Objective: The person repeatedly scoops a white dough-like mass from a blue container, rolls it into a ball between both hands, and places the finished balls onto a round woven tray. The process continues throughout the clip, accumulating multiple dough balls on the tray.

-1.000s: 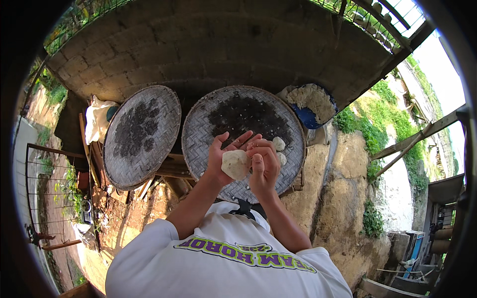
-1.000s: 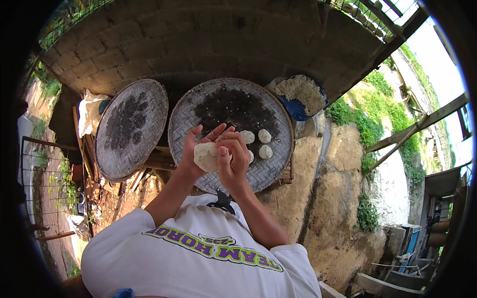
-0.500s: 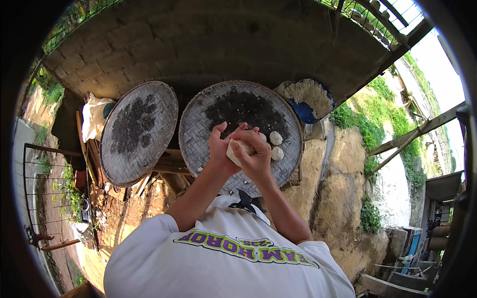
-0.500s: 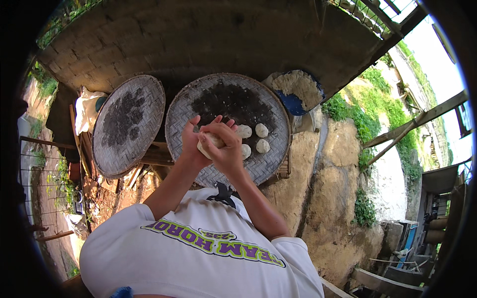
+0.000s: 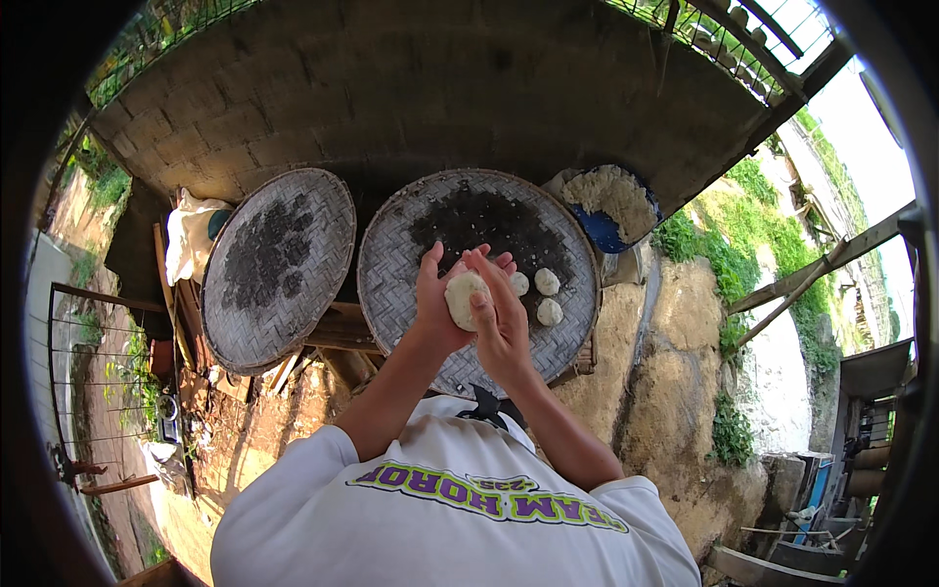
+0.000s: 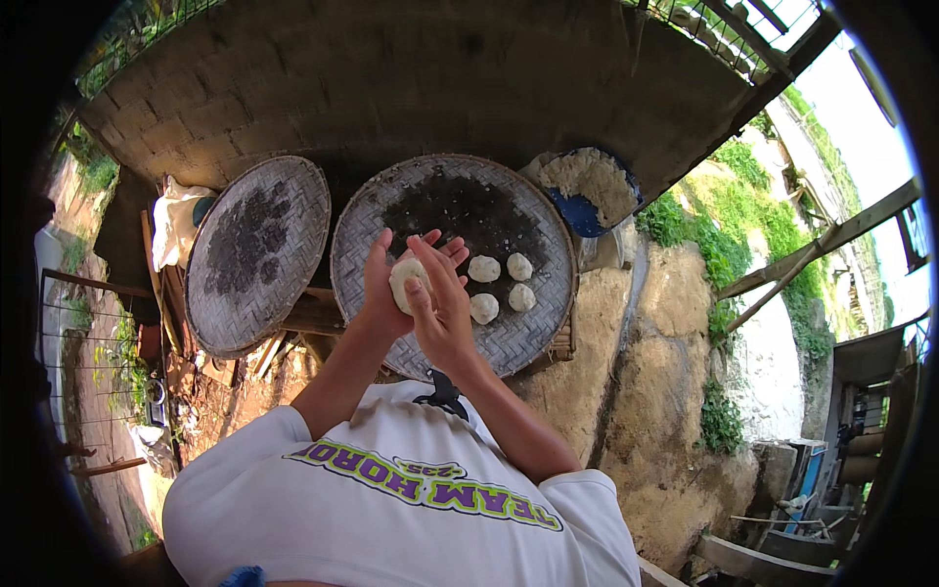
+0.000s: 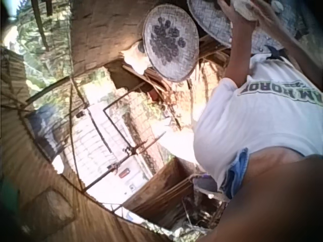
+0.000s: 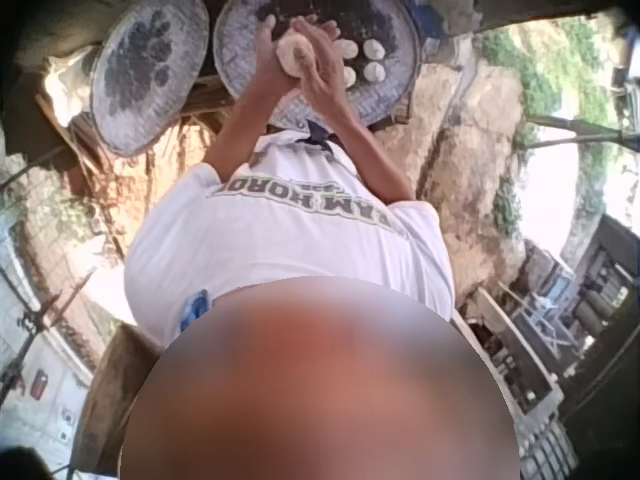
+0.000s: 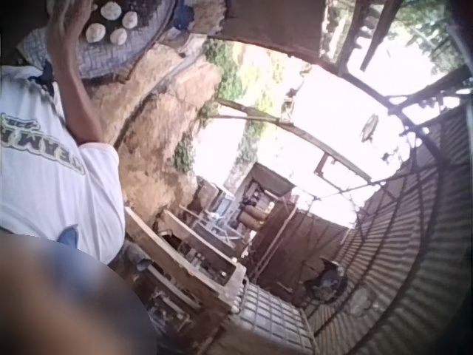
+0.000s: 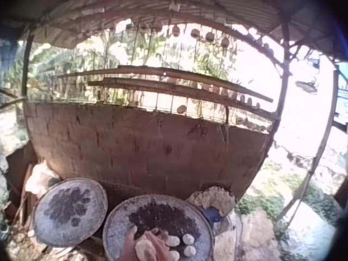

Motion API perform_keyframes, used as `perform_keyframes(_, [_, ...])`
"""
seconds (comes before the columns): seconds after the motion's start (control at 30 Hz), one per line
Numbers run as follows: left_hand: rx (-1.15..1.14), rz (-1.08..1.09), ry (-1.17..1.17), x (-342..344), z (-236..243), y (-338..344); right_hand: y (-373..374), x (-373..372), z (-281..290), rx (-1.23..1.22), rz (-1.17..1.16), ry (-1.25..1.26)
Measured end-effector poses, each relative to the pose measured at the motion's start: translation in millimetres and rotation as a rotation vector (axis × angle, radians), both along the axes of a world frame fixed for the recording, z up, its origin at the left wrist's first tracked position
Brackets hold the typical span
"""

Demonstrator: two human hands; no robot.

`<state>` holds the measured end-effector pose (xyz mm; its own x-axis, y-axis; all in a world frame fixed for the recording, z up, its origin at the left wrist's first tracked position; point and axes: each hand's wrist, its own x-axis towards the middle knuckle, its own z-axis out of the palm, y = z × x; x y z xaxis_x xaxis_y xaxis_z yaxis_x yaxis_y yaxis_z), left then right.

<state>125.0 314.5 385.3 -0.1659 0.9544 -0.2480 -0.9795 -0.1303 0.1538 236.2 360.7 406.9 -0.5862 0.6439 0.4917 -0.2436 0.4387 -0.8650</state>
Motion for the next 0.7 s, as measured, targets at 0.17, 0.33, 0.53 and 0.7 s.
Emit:
perform_keyframes(0.17, [-0.058, -0.204, 0.078, -10.3, -3.2, 2.4, 9.2, -4.1, -3.4, -0.072, 0.015, 0.017])
perform_keyframes(0.33, [-0.175, 0.204, -0.010, 15.7, -1.2, 1.2, 0.3, -3.8, -8.5, -0.645, 0.017, 0.148])
perform_keyframes(0.53, [0.084, -0.155, 0.075, -1.4, 5.0, -5.2, 0.9, 2.0, -9.3, -0.130, 0.010, 0.112])
perform_keyframes(0.7, [-0.246, 0.228, 0.071, 4.0, 4.1, 11.5, 8.0, -1.0, -7.0, -0.485, 0.060, -0.101])
